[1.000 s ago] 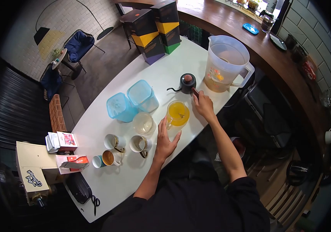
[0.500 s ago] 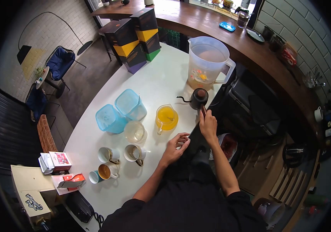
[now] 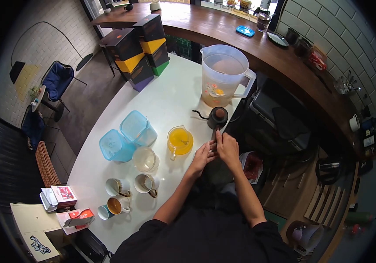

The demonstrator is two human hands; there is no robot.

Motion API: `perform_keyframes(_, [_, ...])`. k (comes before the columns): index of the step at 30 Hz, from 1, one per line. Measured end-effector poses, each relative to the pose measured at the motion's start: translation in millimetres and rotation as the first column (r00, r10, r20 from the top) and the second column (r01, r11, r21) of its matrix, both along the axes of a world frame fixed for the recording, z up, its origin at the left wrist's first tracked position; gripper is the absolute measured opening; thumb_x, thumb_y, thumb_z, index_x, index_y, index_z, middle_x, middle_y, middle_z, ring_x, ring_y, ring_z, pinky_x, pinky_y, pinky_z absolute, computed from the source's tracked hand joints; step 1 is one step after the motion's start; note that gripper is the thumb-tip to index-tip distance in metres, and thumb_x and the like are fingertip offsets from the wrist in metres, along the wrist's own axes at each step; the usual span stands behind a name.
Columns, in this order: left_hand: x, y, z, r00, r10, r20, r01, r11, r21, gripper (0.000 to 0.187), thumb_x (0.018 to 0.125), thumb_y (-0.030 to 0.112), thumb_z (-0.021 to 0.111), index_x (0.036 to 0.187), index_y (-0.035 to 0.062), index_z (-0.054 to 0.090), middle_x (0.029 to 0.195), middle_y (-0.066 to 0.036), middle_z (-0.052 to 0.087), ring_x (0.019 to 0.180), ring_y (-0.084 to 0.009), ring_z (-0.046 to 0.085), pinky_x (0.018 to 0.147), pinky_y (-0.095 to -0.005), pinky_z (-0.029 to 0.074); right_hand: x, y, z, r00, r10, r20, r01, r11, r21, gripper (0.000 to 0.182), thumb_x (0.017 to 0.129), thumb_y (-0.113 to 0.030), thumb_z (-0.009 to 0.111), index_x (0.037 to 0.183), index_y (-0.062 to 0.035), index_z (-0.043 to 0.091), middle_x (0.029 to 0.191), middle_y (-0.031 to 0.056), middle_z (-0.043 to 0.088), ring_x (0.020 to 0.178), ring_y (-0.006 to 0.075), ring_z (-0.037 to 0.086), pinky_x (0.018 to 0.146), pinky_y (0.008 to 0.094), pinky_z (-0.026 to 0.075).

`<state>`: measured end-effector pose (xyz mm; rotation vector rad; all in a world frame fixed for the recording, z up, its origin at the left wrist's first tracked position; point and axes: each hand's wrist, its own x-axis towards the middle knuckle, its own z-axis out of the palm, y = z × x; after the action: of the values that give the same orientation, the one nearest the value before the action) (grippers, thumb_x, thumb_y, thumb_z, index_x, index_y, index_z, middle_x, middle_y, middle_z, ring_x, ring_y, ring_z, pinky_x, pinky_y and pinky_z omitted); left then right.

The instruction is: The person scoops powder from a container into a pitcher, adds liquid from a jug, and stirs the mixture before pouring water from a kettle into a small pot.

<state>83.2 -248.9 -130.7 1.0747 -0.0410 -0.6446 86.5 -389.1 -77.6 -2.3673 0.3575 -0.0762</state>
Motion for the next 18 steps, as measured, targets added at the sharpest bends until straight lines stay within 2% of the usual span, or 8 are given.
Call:
perform_keyframes(2, [8.7, -6.5, 3.2, 0.998, -0.020, -0.067, 0.016, 0.998, -0.060, 0.048, 0.110, 0.040, 0.038, 0.141, 0.0046, 0.046, 0.127, -0.012, 0.061, 0.109, -0.0212, 0.064, 0.097, -0.0363, 0.051, 8.3, -9.9, 7.4, 0.971, -0.095, 0.221, 0.108, 0.993, -0.047, 0.036, 0.099, -0.035, 0.058, 0.099, 0.0013, 0.059, 0.090, 0.0283, 0.065, 0.087, 0.0487, 0.066, 0.076, 0.0541, 0.051])
perform_keyframes(3, [11.5, -11.7, 5.3, 0.997, -0.008, -0.075, 0.001, 0.996, -0.089, 0.046, 0.109, 0.043, 0.040, 0.136, 0.0059, 0.049, 0.125, -0.012, 0.061, 0.107, -0.0218, 0.065, 0.094, -0.0372, 0.052, 14.5, -15.7, 11.6, 0.947, -0.096, 0.306, 0.110, 0.994, -0.029, 0.033, 0.094, -0.029, 0.067, 0.108, 0.0001, 0.061, 0.101, 0.0266, 0.061, 0.092, 0.0458, 0.064, 0.081, 0.0508, 0.051])
perform_keyframes(6, [24.5, -22.9, 12.7, 0.985, -0.025, -0.173, -0.002, 0.988, -0.157, 0.044, 0.110, 0.037, 0.036, 0.137, 0.0040, 0.049, 0.127, -0.014, 0.061, 0.110, -0.0245, 0.063, 0.097, -0.0411, 0.052, 43.6, -29.9, 9.9, 0.890, -0.038, 0.454, 0.048, 0.999, -0.011, 0.038, 0.088, -0.022, 0.074, 0.115, 0.0002, 0.061, 0.110, 0.0258, 0.057, 0.101, 0.0444, 0.060, 0.087, 0.0492, 0.049])
perform_keyframes(7, [27.5, -26.8, 10.3, 0.985, -0.030, -0.171, 0.003, 0.988, -0.155, 0.044, 0.110, 0.037, 0.036, 0.137, 0.0040, 0.049, 0.127, -0.014, 0.061, 0.110, -0.0245, 0.063, 0.097, -0.0411, 0.052, 54.6, -33.1, 0.2, 0.877, -0.009, 0.480, 0.031, 0.999, -0.038, 0.043, 0.082, -0.020, 0.079, 0.117, -0.0008, 0.062, 0.110, 0.0235, 0.054, 0.104, 0.0416, 0.055, 0.090, 0.0482, 0.047])
perform_keyframes(10, [40.5, -36.3, -2.0, 0.980, 0.022, -0.200, -0.045, 0.993, -0.108, 0.040, 0.110, 0.040, 0.038, 0.123, 0.0061, 0.054, 0.109, -0.009, 0.064, 0.096, -0.0192, 0.063, 0.085, -0.0359, 0.054, 68.5, -30.8, -6.9, 0.894, 0.043, 0.446, 0.003, 0.995, -0.101, 0.045, 0.080, -0.021, 0.080, 0.117, -0.0019, 0.063, 0.105, 0.0211, 0.053, 0.101, 0.0389, 0.054, 0.089, 0.0483, 0.047])
perform_keyframes(12, [45.7, -39.7, -2.6, 0.970, 0.023, -0.244, -0.068, 0.981, -0.180, 0.038, 0.108, 0.045, 0.042, 0.112, 0.0092, 0.053, 0.088, -0.002, 0.057, 0.075, -0.0124, 0.056, 0.070, -0.0289, 0.050, 69.9, -29.9, -8.6, 0.892, 0.032, 0.450, 0.003, 0.997, -0.078, 0.044, 0.078, -0.021, 0.081, 0.115, -0.0021, 0.065, 0.105, 0.0197, 0.052, 0.098, 0.0366, 0.052, 0.087, 0.0470, 0.047])
perform_keyframes(15, [51.0, -39.7, 0.2, 0.987, -0.034, -0.154, 0.011, 0.989, -0.146, 0.035, 0.109, 0.044, 0.042, 0.108, 0.0095, 0.051, 0.081, 0.001, 0.050, 0.065, -0.0085, 0.045, 0.060, -0.0242, 0.042, 64.4, -32.5, -5.3, 0.850, -0.003, 0.527, 0.056, 0.995, -0.085, 0.041, 0.078, -0.019, 0.082, 0.112, -0.0015, 0.066, 0.105, 0.0190, 0.053, 0.099, 0.0360, 0.052, 0.087, 0.0458, 0.047])
perform_keyframes(18, [45.7, -37.8, 15.1, 0.986, -0.023, -0.166, 0.012, 0.998, -0.062, 0.034, 0.109, 0.040, 0.042, 0.110, 0.0080, 0.051, 0.080, 0.001, 0.048, 0.062, -0.0063, 0.041, 0.055, -0.0215, 0.038, 47.8, -51.6, 5.8, 0.803, -0.209, 0.558, 0.157, 0.977, 0.141, 0.037, 0.080, -0.017, 0.082, 0.110, -0.0016, 0.067, 0.101, 0.0154, 0.054, 0.092, 0.0304, 0.055, 0.082, 0.0405, 0.047])
